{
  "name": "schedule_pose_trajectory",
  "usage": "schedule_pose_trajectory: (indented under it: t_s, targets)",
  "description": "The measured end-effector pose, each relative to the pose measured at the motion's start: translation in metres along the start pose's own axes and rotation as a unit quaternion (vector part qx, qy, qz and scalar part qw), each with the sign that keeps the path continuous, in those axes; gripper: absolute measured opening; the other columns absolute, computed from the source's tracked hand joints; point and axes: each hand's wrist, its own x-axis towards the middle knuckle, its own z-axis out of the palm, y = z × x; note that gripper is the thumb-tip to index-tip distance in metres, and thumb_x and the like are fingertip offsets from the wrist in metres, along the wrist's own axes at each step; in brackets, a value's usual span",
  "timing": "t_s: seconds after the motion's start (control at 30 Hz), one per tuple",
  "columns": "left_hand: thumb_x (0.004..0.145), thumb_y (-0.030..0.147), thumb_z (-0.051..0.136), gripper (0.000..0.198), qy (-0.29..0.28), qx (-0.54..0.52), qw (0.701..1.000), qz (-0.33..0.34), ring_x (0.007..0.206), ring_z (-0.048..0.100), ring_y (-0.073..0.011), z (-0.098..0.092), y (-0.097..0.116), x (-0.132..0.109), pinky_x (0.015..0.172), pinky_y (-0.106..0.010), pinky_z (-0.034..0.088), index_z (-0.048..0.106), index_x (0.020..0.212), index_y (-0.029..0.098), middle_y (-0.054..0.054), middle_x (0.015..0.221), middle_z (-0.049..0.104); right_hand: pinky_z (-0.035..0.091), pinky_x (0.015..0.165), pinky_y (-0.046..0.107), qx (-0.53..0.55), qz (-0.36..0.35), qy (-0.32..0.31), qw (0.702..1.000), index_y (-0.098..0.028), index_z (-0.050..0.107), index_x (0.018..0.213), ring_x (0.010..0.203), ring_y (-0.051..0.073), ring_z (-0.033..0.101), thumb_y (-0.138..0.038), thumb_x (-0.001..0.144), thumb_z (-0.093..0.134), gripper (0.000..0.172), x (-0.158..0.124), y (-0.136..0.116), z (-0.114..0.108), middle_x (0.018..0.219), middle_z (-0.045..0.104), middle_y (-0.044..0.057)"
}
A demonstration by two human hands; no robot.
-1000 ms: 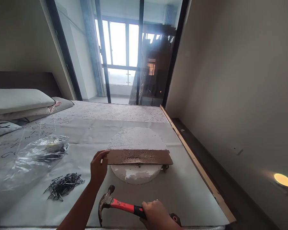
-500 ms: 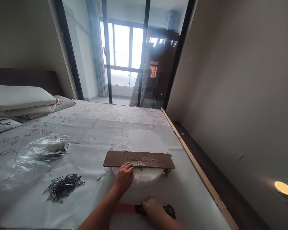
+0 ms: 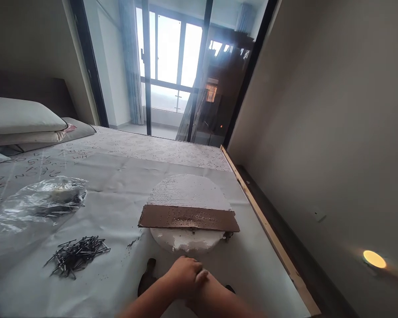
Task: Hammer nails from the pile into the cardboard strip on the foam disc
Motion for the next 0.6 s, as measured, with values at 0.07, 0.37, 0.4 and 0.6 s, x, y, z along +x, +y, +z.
schedule_pose_trajectory:
  t_s: [0.07, 0.37, 0.4, 0.6]
  targets:
    - [0.082, 0.034, 0.040, 0.030, 0.000, 0.014, 0.998, -0.060, 0.083, 0.061, -0.0222, -0.001, -0.003, -0.005, 0.078, -0.034, 0.044, 0.066, 0.080, 0.019, -0.008, 0.076, 0.067, 0.039, 0.091, 0.036, -0.015, -0.036, -0.080, 0.996, -0.022, 0.063, 0.104, 0.104, 0.028, 0.052, -0.024, 0.065, 0.057, 0.039, 0.000, -0.003, -0.004, 0.115, 0.060, 0.005]
    - [0.081, 0.021, 0.038, 0.026, 0.094, 0.045, 0.994, -0.036, 0.073, 0.060, -0.0175, -0.020, -0.014, -0.010, 0.069, -0.030, 0.046, 0.064, 0.077, 0.017, -0.006, 0.075, 0.065, 0.042, 0.050, 0.021, -0.038, -0.033, -0.274, 0.960, -0.032, 0.067, 0.096, 0.066, 0.016, 0.063, -0.030, 0.066, 0.057, 0.031, 0.004, -0.003, -0.050, 0.086, 0.070, -0.004]
    - [0.080, 0.017, 0.038, 0.026, 0.139, 0.051, 0.988, -0.047, 0.080, 0.060, -0.0186, -0.023, -0.022, -0.008, 0.074, -0.032, 0.045, 0.064, 0.080, 0.017, -0.007, 0.082, 0.065, 0.039, 0.047, 0.019, -0.034, -0.025, -0.247, 0.968, -0.030, 0.069, 0.090, 0.059, 0.013, 0.060, -0.027, 0.068, 0.056, 0.026, 0.010, 0.001, -0.064, 0.076, 0.070, -0.005]
    - [0.073, 0.013, 0.044, 0.025, 0.210, 0.111, 0.971, -0.029, 0.120, 0.040, -0.0255, -0.011, -0.056, 0.009, 0.105, -0.048, 0.019, 0.065, 0.087, 0.017, -0.010, 0.120, 0.055, 0.040, 0.068, 0.023, -0.148, 0.113, 0.044, 0.982, -0.013, 0.065, 0.087, 0.079, 0.016, 0.058, -0.014, 0.082, 0.039, 0.026, 0.073, 0.047, -0.111, 0.090, 0.065, 0.009]
